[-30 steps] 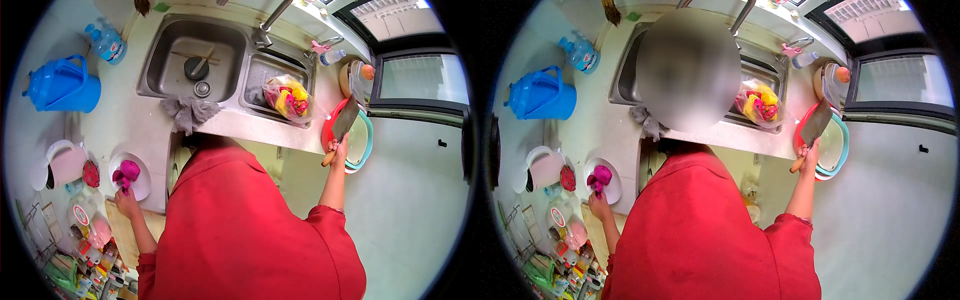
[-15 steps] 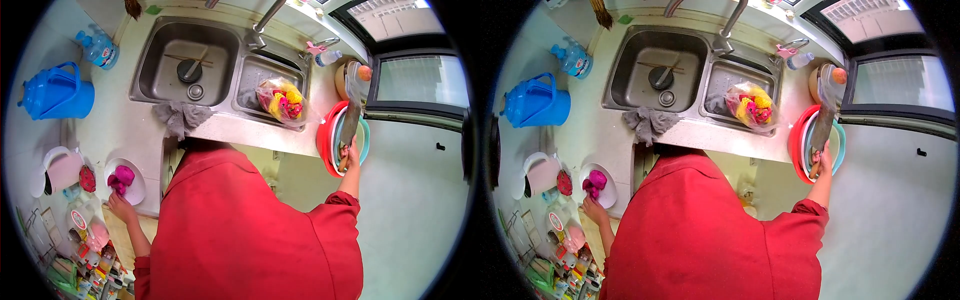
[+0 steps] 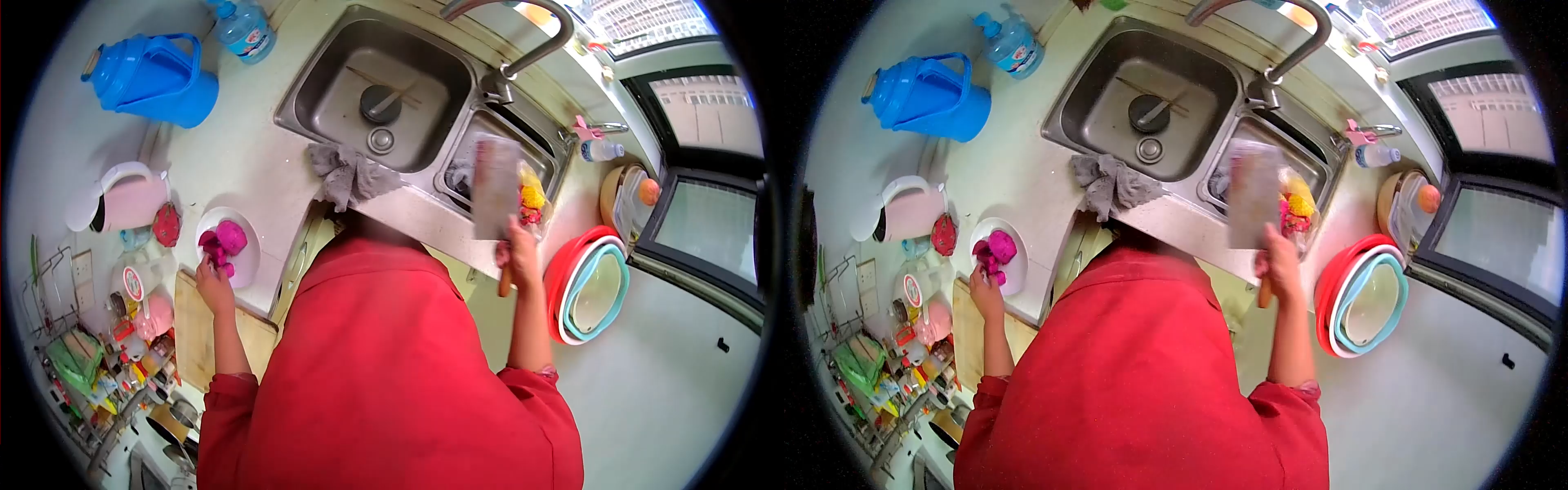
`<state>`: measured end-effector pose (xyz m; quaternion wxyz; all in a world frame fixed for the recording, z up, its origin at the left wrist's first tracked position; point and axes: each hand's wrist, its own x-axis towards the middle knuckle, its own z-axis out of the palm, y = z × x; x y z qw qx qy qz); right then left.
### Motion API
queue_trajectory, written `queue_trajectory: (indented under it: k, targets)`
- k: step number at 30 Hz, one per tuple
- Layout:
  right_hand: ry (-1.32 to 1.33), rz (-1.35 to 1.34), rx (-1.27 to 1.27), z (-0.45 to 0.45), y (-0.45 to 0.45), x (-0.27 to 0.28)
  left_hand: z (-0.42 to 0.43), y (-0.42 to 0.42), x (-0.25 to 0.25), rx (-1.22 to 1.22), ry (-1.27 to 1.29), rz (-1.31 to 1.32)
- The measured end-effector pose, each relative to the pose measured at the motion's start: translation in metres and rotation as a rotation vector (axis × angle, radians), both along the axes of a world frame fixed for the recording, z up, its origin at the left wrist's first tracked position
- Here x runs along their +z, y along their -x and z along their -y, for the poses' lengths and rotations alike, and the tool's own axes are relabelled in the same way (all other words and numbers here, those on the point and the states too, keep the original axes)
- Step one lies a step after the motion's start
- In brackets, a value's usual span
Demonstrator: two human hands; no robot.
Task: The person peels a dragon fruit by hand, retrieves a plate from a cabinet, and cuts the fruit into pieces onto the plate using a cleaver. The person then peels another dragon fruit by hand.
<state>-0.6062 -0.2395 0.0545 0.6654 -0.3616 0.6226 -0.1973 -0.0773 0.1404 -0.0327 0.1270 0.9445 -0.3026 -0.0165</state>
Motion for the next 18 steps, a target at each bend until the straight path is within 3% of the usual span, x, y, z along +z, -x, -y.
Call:
queue_trajectory:
  k: [2, 6, 12, 18]
  targets:
    - [-0.012, -0.006, 0.114, -0.006, -0.042, -0.024, -0.003, 0.002, -0.005, 0.01, 0.001, 0.009]
    - [-0.047, 0.039, 0.094, 0.009, -0.067, -0.097, 0.0, 0.018, 0.002, 0.104, 0.091, -0.106]
    - [-0.029, -0.126, 0.17, 0.065, -0.043, -0.119, -0.005, 0.037, 0.019, 0.114, 0.063, -0.06]
    - [0.145, -0.271, 0.283, 0.062, -0.031, -0.144, -0.009, 0.047, 0.028, 0.143, 0.097, -0.005]
